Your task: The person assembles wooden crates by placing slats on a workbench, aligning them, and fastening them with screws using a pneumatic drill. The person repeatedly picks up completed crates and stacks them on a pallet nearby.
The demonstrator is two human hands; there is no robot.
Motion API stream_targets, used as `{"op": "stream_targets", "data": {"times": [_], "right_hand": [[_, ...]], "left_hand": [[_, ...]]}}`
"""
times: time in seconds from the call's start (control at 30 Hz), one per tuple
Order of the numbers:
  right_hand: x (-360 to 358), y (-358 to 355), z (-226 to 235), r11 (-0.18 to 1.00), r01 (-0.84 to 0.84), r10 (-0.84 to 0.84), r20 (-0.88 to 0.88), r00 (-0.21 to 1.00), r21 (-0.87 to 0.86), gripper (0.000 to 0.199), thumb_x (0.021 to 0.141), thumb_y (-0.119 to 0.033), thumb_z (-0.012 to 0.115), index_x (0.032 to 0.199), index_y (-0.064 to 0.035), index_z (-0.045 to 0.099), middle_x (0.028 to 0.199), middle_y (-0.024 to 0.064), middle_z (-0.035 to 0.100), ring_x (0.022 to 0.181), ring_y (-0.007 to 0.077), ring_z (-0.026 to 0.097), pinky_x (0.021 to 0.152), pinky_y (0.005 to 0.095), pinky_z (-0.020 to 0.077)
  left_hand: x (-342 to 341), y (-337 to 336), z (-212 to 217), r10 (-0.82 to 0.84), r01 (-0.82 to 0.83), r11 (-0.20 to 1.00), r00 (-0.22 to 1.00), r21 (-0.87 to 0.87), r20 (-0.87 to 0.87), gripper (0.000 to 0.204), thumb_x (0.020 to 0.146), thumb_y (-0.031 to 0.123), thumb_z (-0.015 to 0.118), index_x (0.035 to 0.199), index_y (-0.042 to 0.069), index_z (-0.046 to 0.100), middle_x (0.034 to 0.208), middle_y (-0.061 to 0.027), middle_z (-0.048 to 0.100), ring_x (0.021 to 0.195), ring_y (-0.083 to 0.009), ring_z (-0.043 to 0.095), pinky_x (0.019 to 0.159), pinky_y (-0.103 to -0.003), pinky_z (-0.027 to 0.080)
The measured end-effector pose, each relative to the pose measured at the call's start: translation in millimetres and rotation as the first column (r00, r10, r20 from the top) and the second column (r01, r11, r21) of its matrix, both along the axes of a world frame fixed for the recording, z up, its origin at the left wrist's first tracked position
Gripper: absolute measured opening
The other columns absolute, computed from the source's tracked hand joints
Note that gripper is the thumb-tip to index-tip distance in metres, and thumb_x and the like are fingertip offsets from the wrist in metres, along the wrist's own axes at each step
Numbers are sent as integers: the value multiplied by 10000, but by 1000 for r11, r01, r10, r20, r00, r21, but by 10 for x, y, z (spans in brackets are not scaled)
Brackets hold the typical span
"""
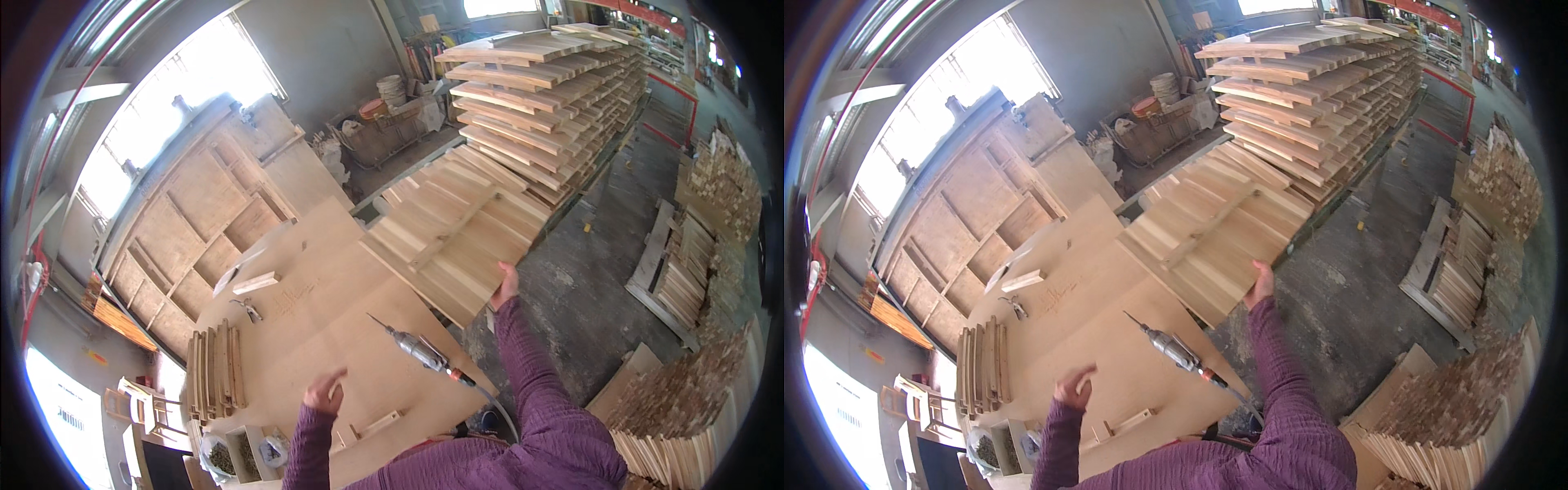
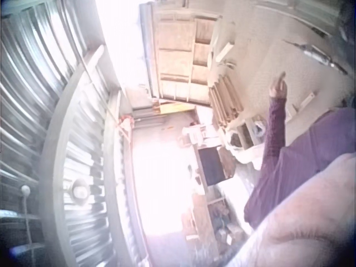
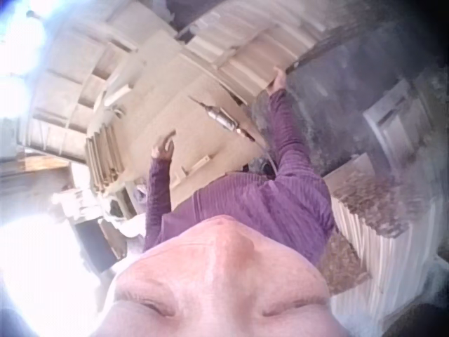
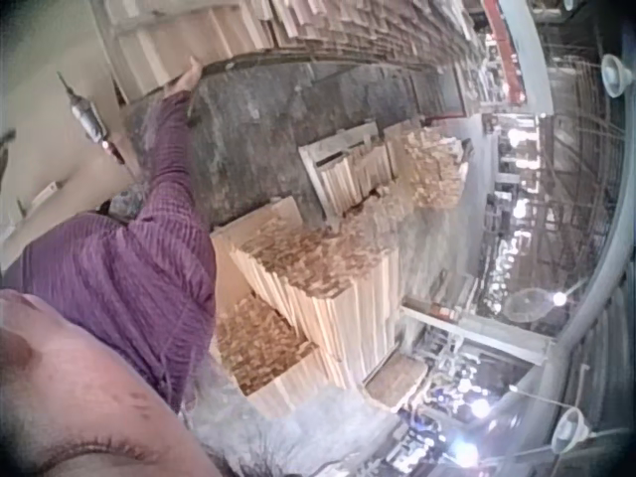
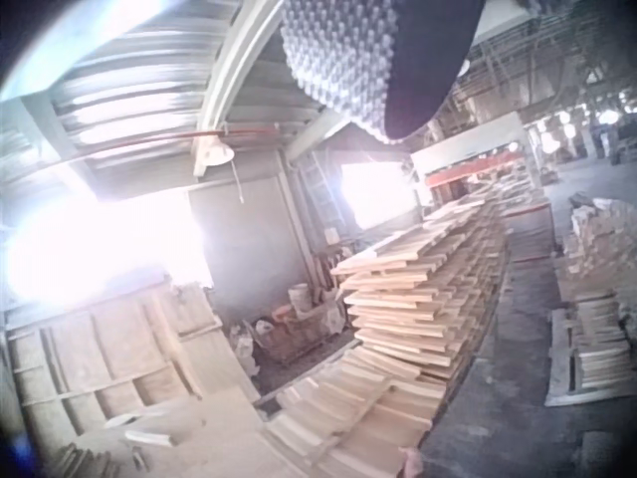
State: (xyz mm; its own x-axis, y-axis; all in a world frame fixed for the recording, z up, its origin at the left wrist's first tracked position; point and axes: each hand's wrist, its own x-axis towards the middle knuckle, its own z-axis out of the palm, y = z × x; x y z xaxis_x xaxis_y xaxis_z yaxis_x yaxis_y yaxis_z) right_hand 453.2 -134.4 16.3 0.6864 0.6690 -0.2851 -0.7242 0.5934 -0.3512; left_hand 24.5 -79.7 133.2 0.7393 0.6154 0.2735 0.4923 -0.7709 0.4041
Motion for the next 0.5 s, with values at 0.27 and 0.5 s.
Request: {"op": "stream_targets", "data": {"times": [0.27,0.5], "right_hand": [[752,529,-348,984,169,-170,-23,985,-60,441,706,-259,587,1092,-80,473,1039,87,514,966,263,505,818,433,425],[989,804,-319,977,151,-159,-46,986,-149,487,729,-315,604,1138,-88,466,1104,85,509,971,276,513,795,439,445]], "left_hand": [[-419,-258,-488,291,-256,921,954,-293,80,272,752,-17,466,972,17,623,836,-130,661,786,-210,652,732,-300,513],[-334,-351,-633,277,-247,905,960,-346,42,294,748,-32,461,990,24,618,842,-131,660,787,-205,651,737,-299,512]]}}
